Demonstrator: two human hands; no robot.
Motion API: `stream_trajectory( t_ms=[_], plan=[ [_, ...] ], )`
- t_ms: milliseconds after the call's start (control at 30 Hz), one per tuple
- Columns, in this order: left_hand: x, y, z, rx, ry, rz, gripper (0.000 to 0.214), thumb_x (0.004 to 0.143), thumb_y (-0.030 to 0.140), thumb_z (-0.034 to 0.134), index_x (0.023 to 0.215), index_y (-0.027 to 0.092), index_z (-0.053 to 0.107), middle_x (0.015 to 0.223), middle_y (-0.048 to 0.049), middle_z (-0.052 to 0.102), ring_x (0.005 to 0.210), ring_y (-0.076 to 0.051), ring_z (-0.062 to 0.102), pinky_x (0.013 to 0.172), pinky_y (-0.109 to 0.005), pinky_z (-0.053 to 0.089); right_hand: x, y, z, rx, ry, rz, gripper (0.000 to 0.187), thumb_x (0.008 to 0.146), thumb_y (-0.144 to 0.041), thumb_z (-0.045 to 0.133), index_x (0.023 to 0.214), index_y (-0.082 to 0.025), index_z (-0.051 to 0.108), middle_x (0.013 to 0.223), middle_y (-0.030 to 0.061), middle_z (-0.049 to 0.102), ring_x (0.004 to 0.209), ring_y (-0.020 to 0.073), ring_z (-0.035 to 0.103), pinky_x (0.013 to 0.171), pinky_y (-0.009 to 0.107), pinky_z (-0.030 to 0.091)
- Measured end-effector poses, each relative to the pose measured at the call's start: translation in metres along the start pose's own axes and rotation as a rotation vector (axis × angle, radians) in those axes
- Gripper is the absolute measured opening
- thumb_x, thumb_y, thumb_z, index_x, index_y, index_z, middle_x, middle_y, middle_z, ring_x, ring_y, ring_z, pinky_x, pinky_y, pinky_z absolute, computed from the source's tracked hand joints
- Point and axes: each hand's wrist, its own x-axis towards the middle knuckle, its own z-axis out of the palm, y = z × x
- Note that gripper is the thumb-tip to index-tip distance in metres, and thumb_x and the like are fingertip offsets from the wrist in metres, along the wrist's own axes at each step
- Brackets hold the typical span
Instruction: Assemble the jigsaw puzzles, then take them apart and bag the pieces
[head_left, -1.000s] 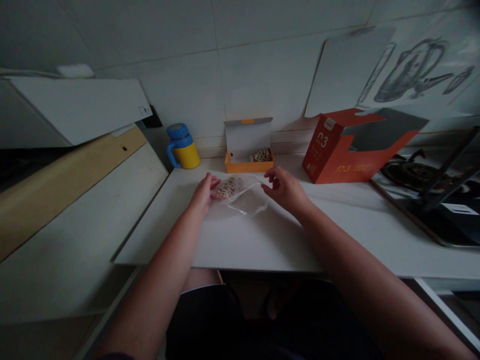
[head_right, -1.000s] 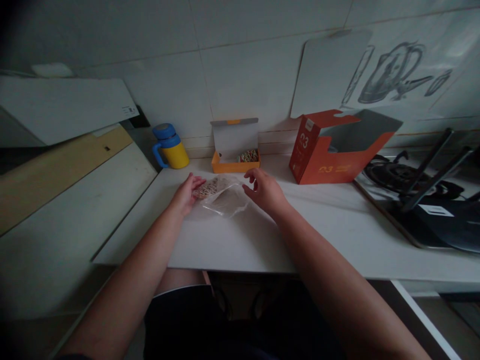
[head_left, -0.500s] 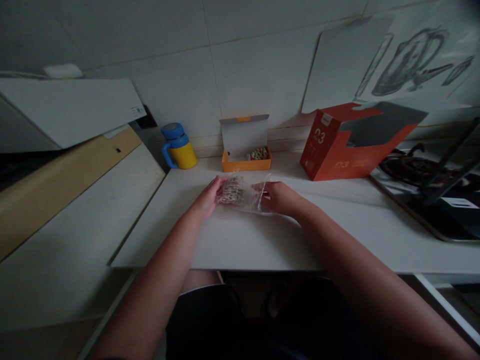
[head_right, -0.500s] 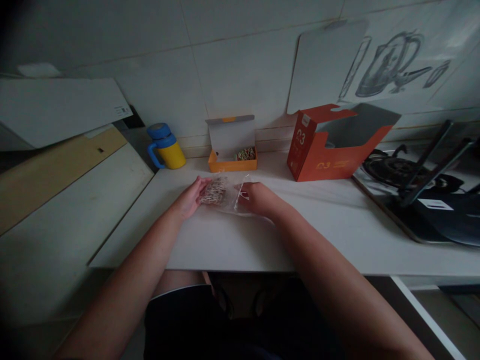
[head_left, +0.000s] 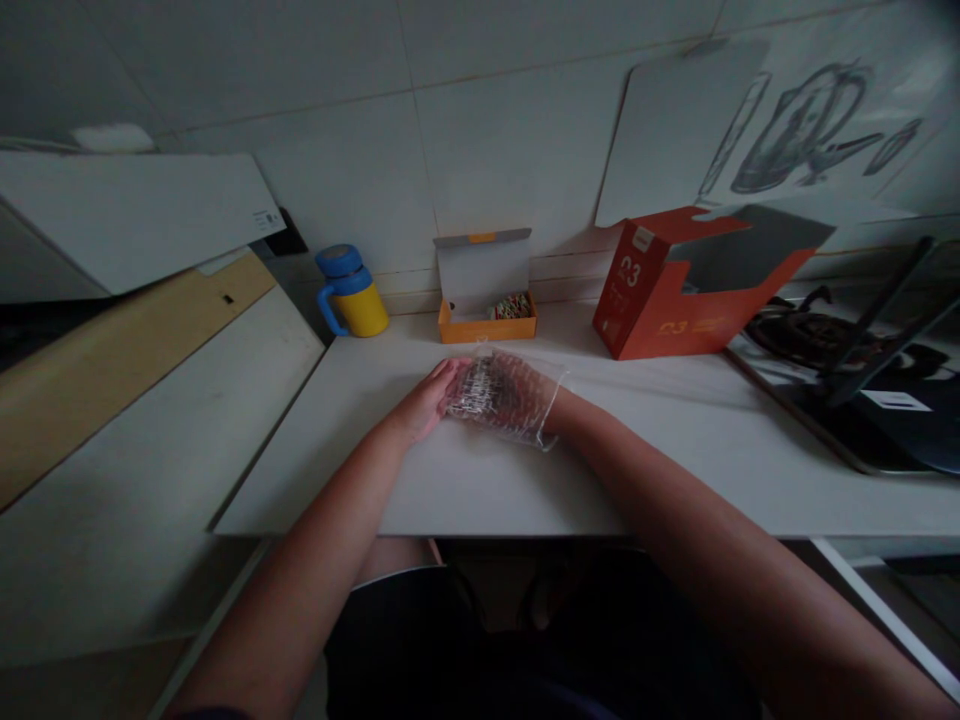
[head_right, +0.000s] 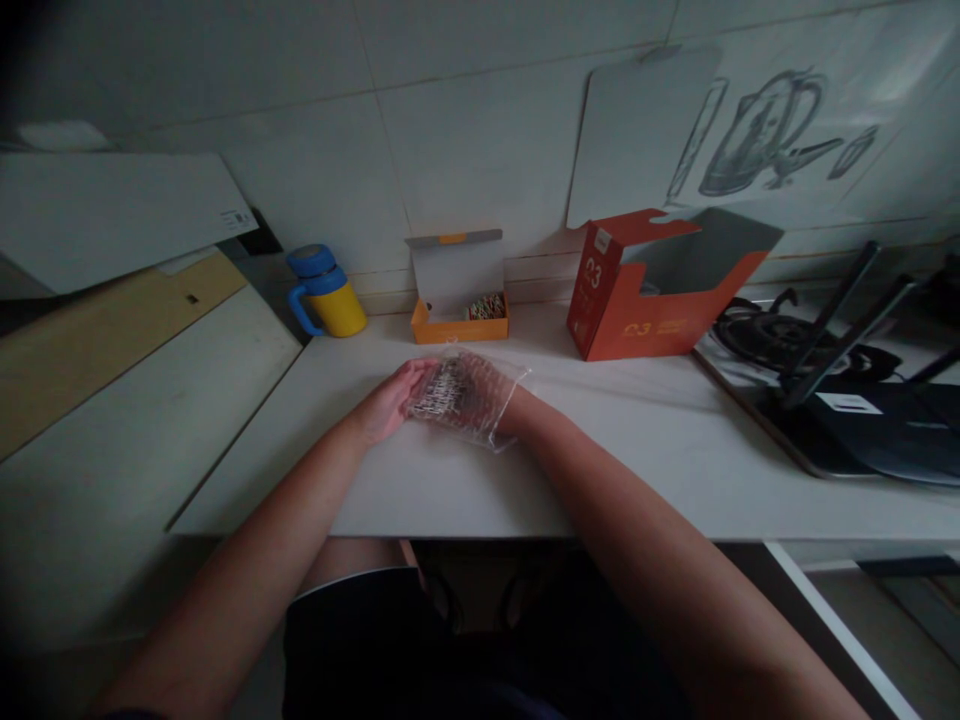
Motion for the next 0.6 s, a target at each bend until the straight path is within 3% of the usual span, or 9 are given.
stream_trajectory(
  t_ms=[100,167,400,600],
  plan=[
    [-0.001,-0.001,0.004,-0.009,-0.026,0.017,0.06,0.085,0.063,0.086,0.125,0.021,0.073,0.135,-0.0101,0.072,0.127,-0.029,0.063,0.094,-0.034,0.054,-0.005,0.007,0.006,-0.053,0.026,0.043,0.137,0.059,-0.072,0.093,0.173,-0.028,0.031,0.169,0.0181,0.045,0.156,0.0433,0.042,0.124,0.065,0.041],
    [-0.001,-0.002,0.006,-0.011,-0.033,0.025,0.059,0.086,0.063,0.085,0.125,0.021,0.073,0.134,-0.0103,0.072,0.127,-0.03,0.064,0.094,-0.035,0.054,-0.004,0.006,0.009,-0.099,0.038,0.06,0.143,0.057,-0.076,0.092,0.174,-0.024,0.027,0.17,0.022,0.041,0.156,0.044,0.04,0.125,0.064,0.041],
    [-0.004,0.001,0.011,-0.017,-0.062,0.016,0.057,0.088,0.062,0.083,0.127,0.022,0.073,0.137,-0.0101,0.072,0.129,-0.03,0.064,0.094,-0.035,0.055,-0.001,-0.006,0.007,-0.165,0.051,0.019,0.117,0.077,-0.075,0.079,0.164,-0.008,0.038,0.158,0.0298,0.049,0.149,0.0453,0.047,0.125,0.062,0.039],
    [-0.01,0.009,0.015,-0.043,-0.111,-0.002,0.055,0.089,0.061,0.082,0.128,0.023,0.075,0.143,-0.0099,0.07,0.137,-0.031,0.06,0.102,-0.035,0.053,0.001,-0.016,-0.001,-0.185,0.076,-0.013,0.111,0.077,-0.078,0.077,0.156,-0.006,0.046,0.148,0.0318,0.057,0.14,0.0486,0.054,0.121,0.066,0.042]
  ],
)
